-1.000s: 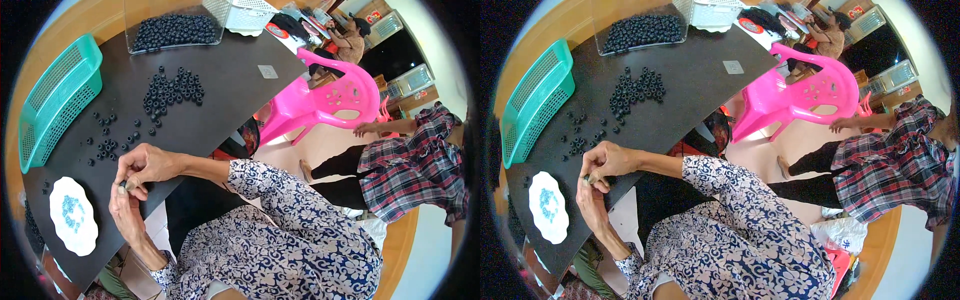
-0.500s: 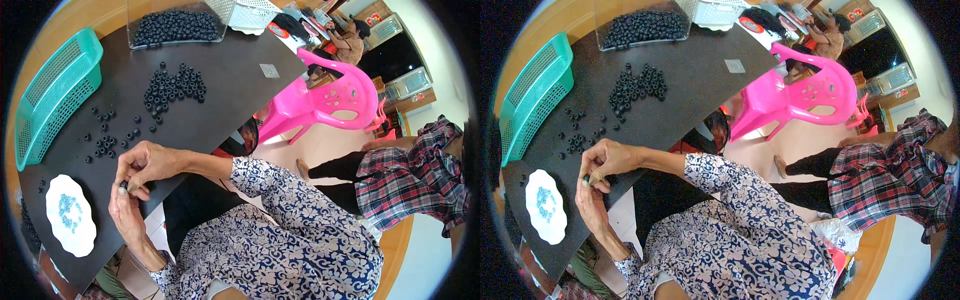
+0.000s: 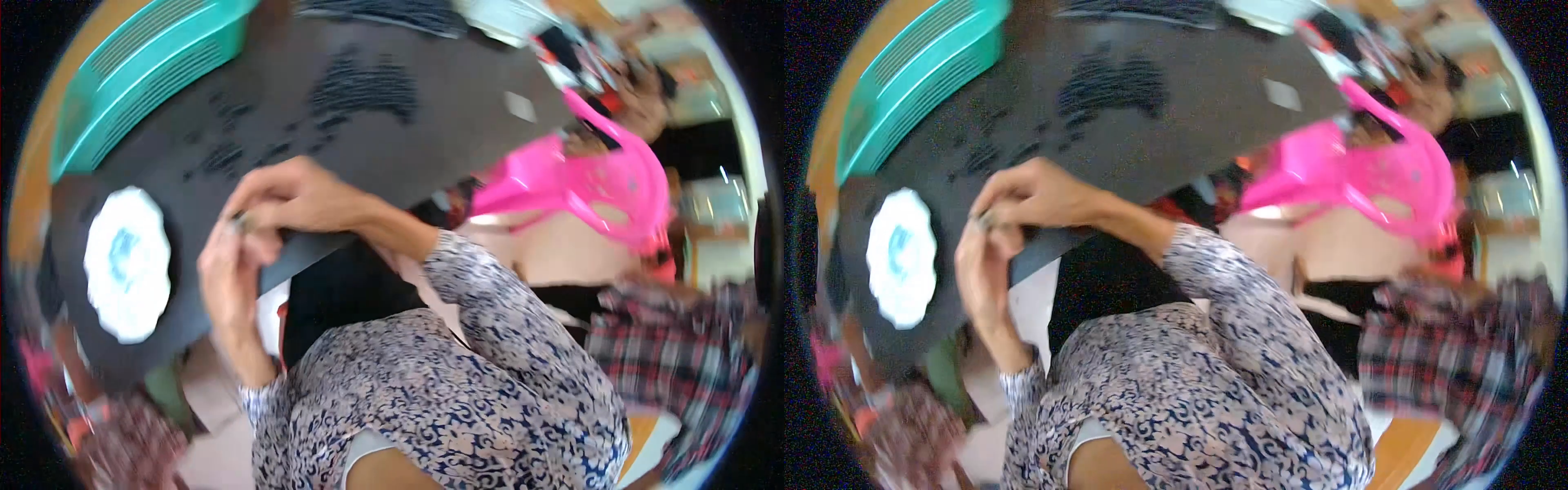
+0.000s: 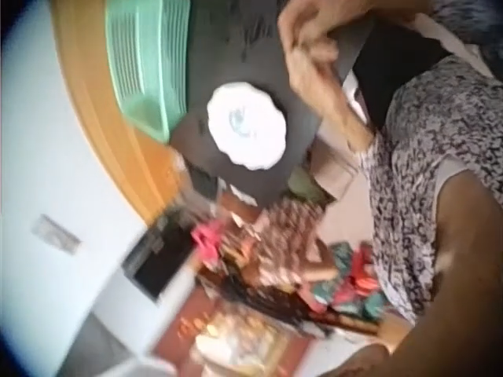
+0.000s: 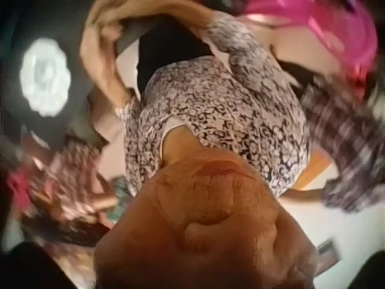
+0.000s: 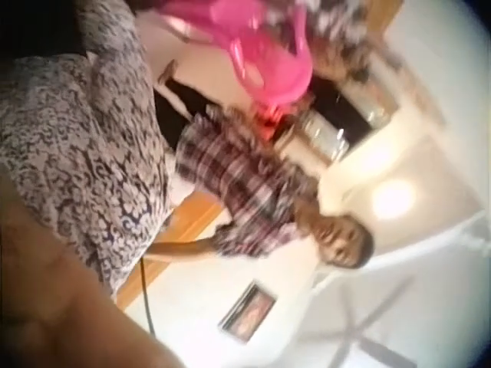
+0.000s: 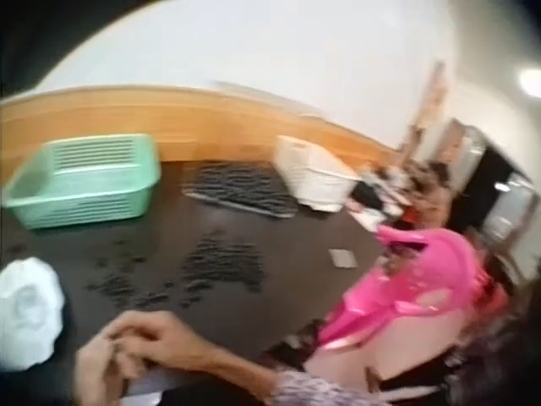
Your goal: The recorder is assembling small black circular parts by inserting tiny blue beads into them by hand.
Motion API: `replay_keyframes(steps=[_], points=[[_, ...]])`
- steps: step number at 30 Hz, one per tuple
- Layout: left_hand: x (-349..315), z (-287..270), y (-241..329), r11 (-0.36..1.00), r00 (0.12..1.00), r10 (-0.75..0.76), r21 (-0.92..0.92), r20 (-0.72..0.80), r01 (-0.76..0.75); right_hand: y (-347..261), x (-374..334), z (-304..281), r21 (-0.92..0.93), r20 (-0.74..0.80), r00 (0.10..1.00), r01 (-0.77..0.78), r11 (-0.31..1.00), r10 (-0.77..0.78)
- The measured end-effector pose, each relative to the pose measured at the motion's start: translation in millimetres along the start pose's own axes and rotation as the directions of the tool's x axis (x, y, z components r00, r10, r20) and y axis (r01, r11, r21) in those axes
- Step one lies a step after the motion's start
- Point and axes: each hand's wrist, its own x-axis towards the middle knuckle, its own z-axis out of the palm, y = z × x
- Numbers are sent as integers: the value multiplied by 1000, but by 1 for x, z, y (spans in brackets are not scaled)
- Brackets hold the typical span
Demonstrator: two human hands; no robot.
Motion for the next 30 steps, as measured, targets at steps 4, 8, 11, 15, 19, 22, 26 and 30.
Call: replay_keyframes(steps=[4, 8, 11, 15, 19, 22, 26, 30], points=[[5, -1, 0, 989, 995, -77, -118, 62, 84, -10, -6, 1, 73, 3, 993, -120, 990, 120], [5, -10, -5, 995, 998, -47, -91, 43, 51, -4, -8, 9, 44, -37, 993, -115, 992, 116], [2, -11, -4, 998, 1000, -4, -56, 23, 5, 1, -4, 13, 38, -41, 996, -72, 997, 74], [5, -14, -8, 997, 999, 20, -73, 32, -17, -1, -4, 18, 67, -81, 992, -93, 993, 98], [6, -12, -7, 995, 1000, -6, -96, 24, 8, -1, -5, 14, 36, -90, 990, -110, 993, 113], [4, -11, -6, 999, 1000, 16, -34, 21, -15, -3, -5, 14, -1, -79, 991, -112, 994, 111], [-2, -10, -3, 999, 999, 2, -36, 43, -1, -5, -8, 21, -92, -114, 987, -124, 988, 113], [-9, -10, -1, 996, 999, -1, -87, 48, 5, -4, -12, 19, -194, -121, 988, -117, 974, 95]])
